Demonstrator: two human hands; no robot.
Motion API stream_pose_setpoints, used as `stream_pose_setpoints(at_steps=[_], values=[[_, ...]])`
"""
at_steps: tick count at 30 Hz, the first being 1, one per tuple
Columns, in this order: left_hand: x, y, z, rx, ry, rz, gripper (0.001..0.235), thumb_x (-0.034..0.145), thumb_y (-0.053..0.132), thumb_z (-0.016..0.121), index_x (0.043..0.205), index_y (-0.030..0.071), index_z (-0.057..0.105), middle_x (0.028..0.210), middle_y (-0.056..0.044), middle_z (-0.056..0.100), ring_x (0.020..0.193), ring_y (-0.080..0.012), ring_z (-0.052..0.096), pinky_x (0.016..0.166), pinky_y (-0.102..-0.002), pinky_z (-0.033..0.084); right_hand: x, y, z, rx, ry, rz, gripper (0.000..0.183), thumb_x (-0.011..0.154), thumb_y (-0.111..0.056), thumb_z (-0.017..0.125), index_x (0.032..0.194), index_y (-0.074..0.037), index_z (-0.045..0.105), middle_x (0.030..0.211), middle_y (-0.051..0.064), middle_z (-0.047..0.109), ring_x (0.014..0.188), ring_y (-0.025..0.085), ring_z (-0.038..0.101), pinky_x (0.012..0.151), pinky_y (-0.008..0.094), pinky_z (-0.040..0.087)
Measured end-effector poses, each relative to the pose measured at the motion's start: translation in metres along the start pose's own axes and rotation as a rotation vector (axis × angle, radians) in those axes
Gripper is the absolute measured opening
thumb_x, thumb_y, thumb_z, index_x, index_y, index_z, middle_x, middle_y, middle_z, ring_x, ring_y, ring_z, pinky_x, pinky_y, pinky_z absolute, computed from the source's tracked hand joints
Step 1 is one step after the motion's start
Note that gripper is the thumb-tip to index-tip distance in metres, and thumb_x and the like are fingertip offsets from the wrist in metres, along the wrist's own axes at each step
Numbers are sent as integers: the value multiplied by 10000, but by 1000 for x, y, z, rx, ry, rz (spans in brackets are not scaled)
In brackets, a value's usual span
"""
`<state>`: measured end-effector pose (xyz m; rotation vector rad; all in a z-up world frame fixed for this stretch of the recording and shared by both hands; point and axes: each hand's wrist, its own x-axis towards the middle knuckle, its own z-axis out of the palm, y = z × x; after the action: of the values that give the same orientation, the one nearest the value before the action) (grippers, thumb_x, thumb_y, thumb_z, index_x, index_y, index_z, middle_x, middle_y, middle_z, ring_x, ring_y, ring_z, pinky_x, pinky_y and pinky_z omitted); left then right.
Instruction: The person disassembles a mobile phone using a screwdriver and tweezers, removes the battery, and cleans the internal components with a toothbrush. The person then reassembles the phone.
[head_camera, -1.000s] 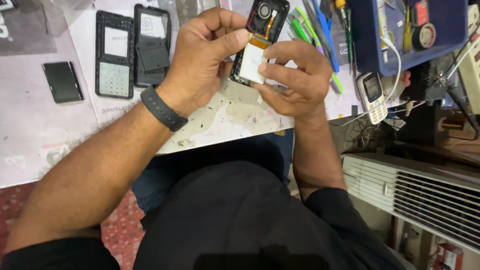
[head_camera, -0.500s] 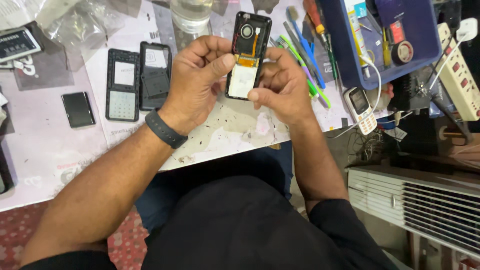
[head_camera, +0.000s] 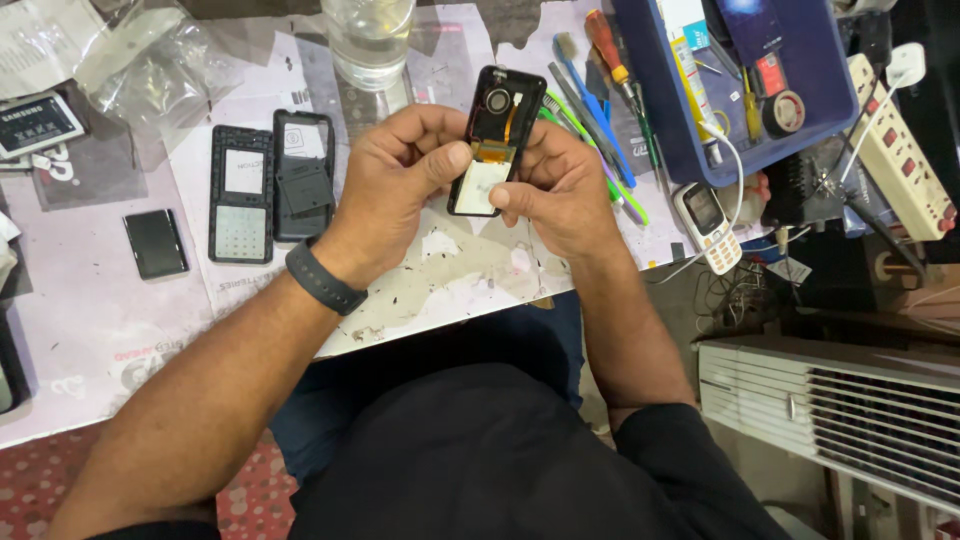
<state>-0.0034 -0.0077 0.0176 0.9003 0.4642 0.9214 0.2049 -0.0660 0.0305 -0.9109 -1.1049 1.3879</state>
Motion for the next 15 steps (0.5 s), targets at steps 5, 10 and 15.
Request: stream_pose_setpoints(at_steps=[5, 10, 15], values=[[1, -1, 2, 18, -32, 17, 261, 1014, 197, 728, 1212, 33, 681, 976, 5, 687, 864, -52, 627, 798, -227, 554, 2, 3, -1, -37, -18, 18, 454, 893, 44, 799, 1289, 39, 576, 987, 100, 721, 789, 123, 683, 611, 263, 568], [3, -9, 1, -39, 49, 8, 202, 1022, 107, 695, 1205, 19, 691, 1046, -22, 705, 918, -75, 643, 861, -242, 554, 0, 1, -27, -200, 87, -112, 361, 954, 37, 753, 1283, -5, 612, 1086, 75, 722, 841, 135, 702, 643, 260, 589], [4, -9, -4, -149, 135, -134, 124, 990, 26, 582, 1050, 4, 688, 946, -41, 702, 797, -110, 629, 738, -272, 548, -36, -54, -66, -975, 374, -303, 141, 1039, 24, 792, 1168, 4, 741, 943, 78, 686, 714, 117, 584, 600, 271, 451]])
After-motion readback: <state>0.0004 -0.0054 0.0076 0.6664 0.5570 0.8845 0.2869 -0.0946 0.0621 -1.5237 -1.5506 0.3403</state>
